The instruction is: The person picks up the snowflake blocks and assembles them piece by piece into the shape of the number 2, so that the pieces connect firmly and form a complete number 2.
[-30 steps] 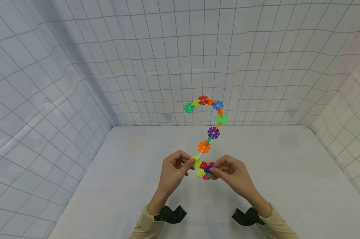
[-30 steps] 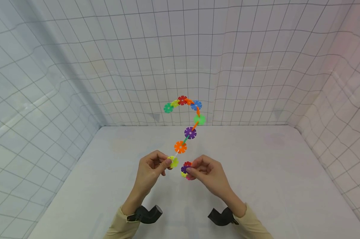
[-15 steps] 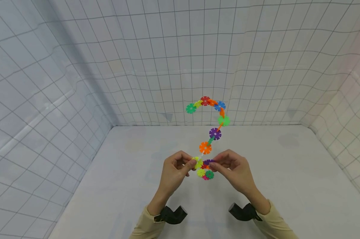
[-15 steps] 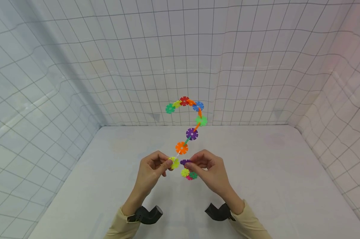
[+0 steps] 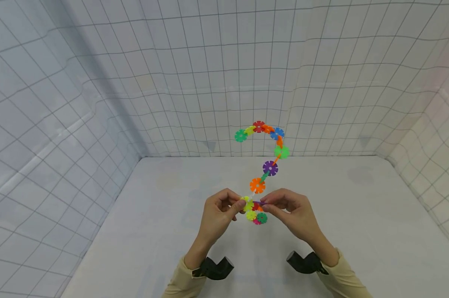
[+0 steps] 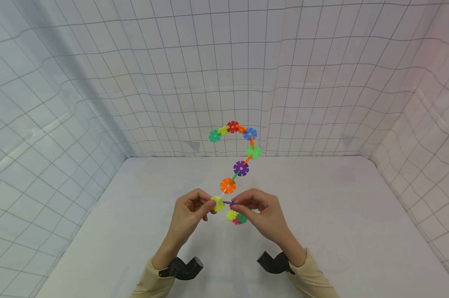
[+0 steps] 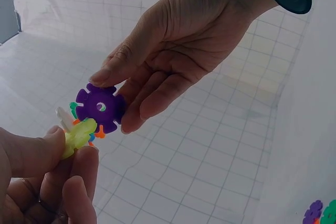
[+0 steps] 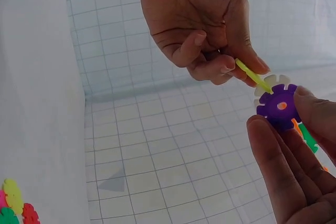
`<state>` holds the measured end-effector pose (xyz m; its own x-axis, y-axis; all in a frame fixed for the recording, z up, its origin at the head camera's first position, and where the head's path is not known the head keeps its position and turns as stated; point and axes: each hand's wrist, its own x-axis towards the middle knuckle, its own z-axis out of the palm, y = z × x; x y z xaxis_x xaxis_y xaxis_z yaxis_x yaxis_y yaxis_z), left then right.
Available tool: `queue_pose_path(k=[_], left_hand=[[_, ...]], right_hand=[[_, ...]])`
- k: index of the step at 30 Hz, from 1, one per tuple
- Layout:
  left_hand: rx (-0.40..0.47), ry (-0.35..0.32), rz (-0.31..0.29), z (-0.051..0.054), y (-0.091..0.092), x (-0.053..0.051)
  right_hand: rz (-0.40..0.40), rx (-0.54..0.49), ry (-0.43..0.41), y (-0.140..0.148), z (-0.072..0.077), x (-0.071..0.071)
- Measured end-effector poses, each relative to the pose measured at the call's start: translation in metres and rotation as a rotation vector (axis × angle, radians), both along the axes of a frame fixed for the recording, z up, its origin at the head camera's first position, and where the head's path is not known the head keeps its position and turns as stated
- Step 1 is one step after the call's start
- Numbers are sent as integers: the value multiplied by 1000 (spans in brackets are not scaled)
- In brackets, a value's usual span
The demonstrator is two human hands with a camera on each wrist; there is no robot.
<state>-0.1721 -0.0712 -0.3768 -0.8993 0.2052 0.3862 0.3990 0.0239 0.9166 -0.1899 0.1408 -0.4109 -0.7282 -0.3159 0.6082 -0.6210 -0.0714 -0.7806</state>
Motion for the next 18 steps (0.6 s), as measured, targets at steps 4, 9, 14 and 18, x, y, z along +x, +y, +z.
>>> queue_pose_path(k=[4,9,14,18], left_hand=[[-5,11,-6,0,0,0],[-11,26,-13,-1,0,0],[-13,15,-9,-12,-1,-6],[-6,17,-7,-25,-2,-12]], right_hand=[[5,7,15,1,0,-1],[10,-4,-3,0,0,0],[5,-24,-73,-2,0,2],[-12,-36,-167,-3,0,4]])
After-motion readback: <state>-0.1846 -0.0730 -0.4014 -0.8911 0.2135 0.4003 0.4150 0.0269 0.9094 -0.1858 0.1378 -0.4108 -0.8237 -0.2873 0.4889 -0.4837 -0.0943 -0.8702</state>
